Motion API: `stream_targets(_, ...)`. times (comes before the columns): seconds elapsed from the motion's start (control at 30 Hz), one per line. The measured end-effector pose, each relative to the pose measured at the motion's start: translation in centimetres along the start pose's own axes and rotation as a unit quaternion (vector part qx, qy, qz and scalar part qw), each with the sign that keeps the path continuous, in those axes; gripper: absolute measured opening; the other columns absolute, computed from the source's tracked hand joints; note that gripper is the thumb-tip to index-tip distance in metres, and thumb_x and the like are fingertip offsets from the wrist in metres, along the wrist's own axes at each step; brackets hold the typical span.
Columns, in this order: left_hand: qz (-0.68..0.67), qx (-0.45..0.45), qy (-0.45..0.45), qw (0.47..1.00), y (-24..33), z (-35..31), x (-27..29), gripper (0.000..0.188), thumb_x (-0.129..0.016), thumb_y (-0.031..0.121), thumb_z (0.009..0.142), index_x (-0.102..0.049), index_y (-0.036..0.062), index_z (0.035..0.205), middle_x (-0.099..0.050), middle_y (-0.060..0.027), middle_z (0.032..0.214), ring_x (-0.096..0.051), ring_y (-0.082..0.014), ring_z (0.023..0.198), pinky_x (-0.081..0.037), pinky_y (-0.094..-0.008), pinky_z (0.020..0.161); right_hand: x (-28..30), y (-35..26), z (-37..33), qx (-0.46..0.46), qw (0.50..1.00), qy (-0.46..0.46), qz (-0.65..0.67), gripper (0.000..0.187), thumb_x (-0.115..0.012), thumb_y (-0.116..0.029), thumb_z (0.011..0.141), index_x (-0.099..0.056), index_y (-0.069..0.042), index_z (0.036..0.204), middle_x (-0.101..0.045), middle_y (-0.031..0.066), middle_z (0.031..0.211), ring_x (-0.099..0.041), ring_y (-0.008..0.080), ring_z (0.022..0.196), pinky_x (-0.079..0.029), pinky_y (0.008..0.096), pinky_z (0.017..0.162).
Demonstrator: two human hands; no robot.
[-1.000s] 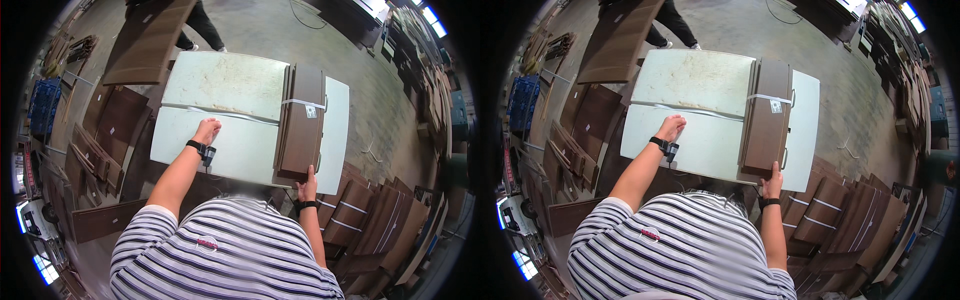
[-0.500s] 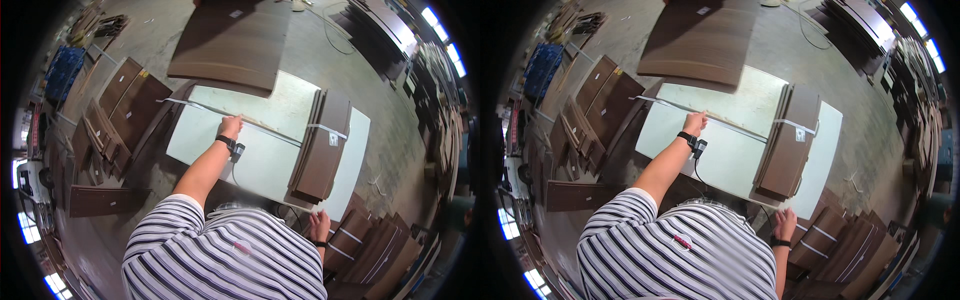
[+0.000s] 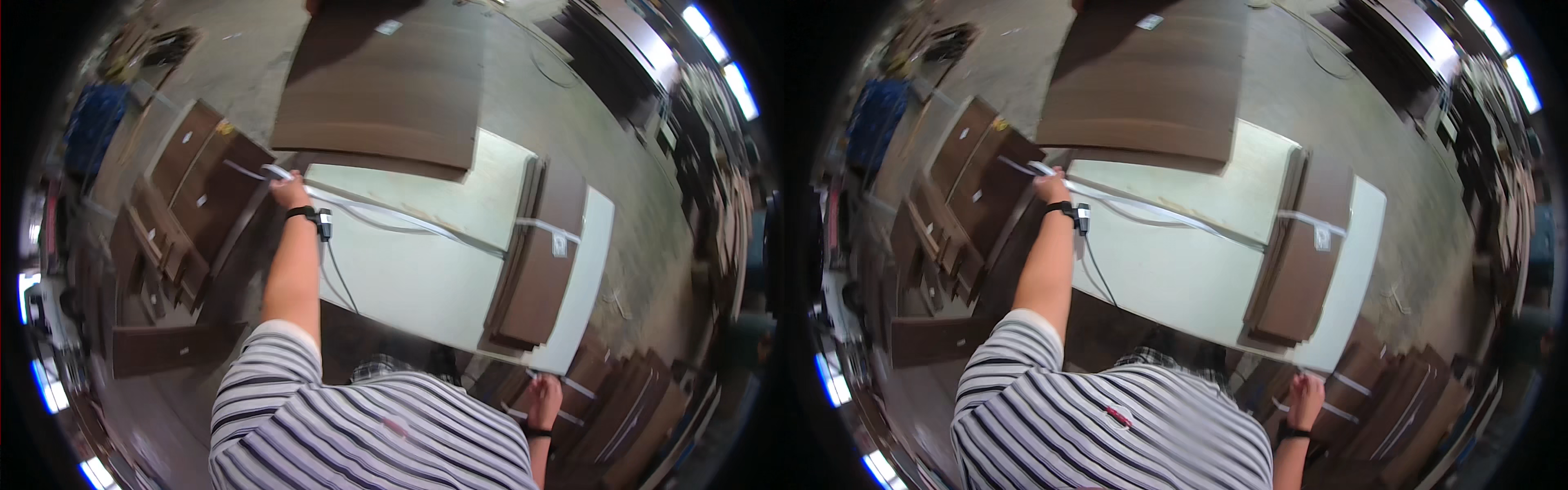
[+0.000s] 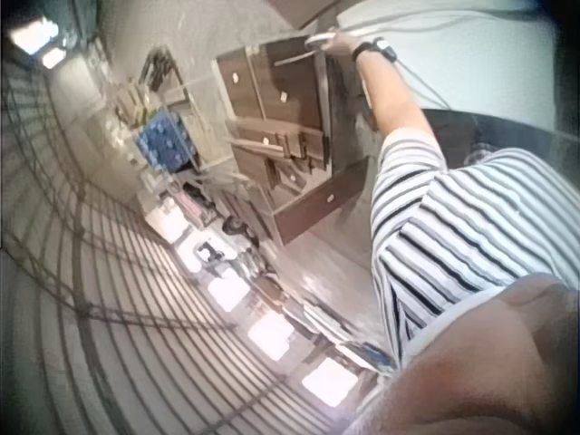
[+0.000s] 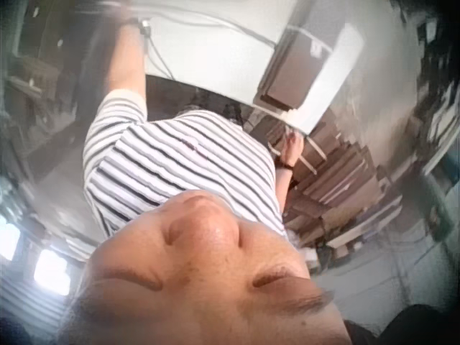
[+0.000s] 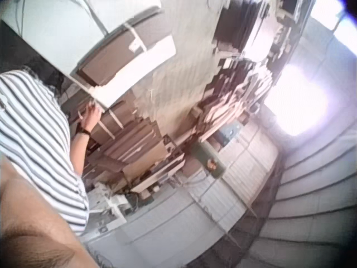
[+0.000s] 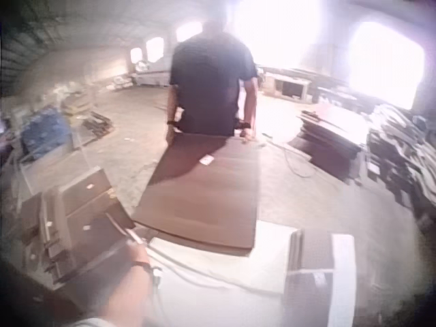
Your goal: Strapping and stacking wood panels for furniture manufacturing using a strapping machine.
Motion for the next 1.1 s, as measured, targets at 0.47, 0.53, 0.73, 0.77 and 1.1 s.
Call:
stream_targets(0.47, 0.045, -0.611, -0.494, 0.617, 38.4, -46.5, 2.6, 0.042, -0.055, -0.007, 0.074, -0.065, 0.0138, 0.109, -0.060, -0.0064, 0.083, -0.058, -0.0207, 0.075, -0.049, -0.0328, 0.066, -26.2, -21.3, 2.1, 0.569, 0.589, 0.006, -0.574, 0.011, -0.054, -0.005, 0.080, -0.059, -0.008, 0.089, -0.059, 0.0081, 0.112, -0.047, 0.0239, 0.120, -0.017, 0.0488, 0.111)
stream_targets(0.53, -0.017, -0.600, -0.444, 0.665, 41.3, -43.7, 4.2, 0.044, -0.049, -0.012, 0.075, -0.063, 0.0046, 0.113, -0.059, -0.0107, 0.082, -0.058, -0.0246, 0.075, -0.047, -0.0308, 0.066, -19.2, -22.4, 6.3, 0.540, 0.623, 0.120, -0.554, 0.006, -0.056, -0.009, 0.081, -0.061, -0.008, 0.084, -0.061, 0.0111, 0.105, -0.053, 0.0268, 0.110, -0.034, 0.0494, 0.100)
stream_targets(0.73, -0.032, -0.464, -0.395, 0.792, 44.4, -37.5, 6.7, 0.040, -0.038, -0.011, 0.085, -0.059, 0.0028, 0.116, -0.058, -0.0040, 0.089, -0.049, -0.0097, 0.070, -0.040, -0.0209, 0.065, -1.4, -23.4, 11.2, 0.374, 0.754, 0.271, -0.467, 0.043, -0.046, -0.037, 0.095, -0.058, -0.002, 0.073, -0.058, 0.0146, 0.060, -0.059, 0.0338, 0.059, -0.046, 0.0400, 0.056)
stream_targets(0.77, -0.033, -0.465, -0.399, 0.790, 44.6, -37.6, 6.6, 0.040, -0.038, -0.011, 0.085, -0.059, 0.0028, 0.116, -0.058, -0.0040, 0.089, -0.049, -0.0097, 0.070, -0.040, -0.0209, 0.065, -0.6, -23.2, 11.7, 0.371, 0.755, 0.274, -0.466, 0.043, -0.046, -0.037, 0.095, -0.058, -0.002, 0.073, -0.058, 0.0146, 0.060, -0.059, 0.0338, 0.059, -0.046, 0.0400, 0.056)
stream_targets(1.1, -0.320, -0.232, -0.407, 0.824, 47.5, -37.5, 7.0, 0.027, -0.043, -0.001, 0.092, -0.055, -0.0009, 0.115, -0.056, -0.0035, 0.092, -0.043, -0.0076, 0.071, -0.039, -0.0193, 0.065, 4.6, -18.9, 16.4, 0.199, 0.961, 0.180, -0.073, 0.073, -0.038, -0.061, 0.089, -0.064, 0.005, 0.073, -0.059, 0.0089, 0.061, -0.062, 0.0170, 0.056, -0.055, 0.0265, 0.050)
Point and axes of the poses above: each hand's wrist, its own z-axis towards the middle knuckle, its own x-axis out of the back of the hand, y = z × x, the point moved 10 cm from there along z, towards the middle knuckle
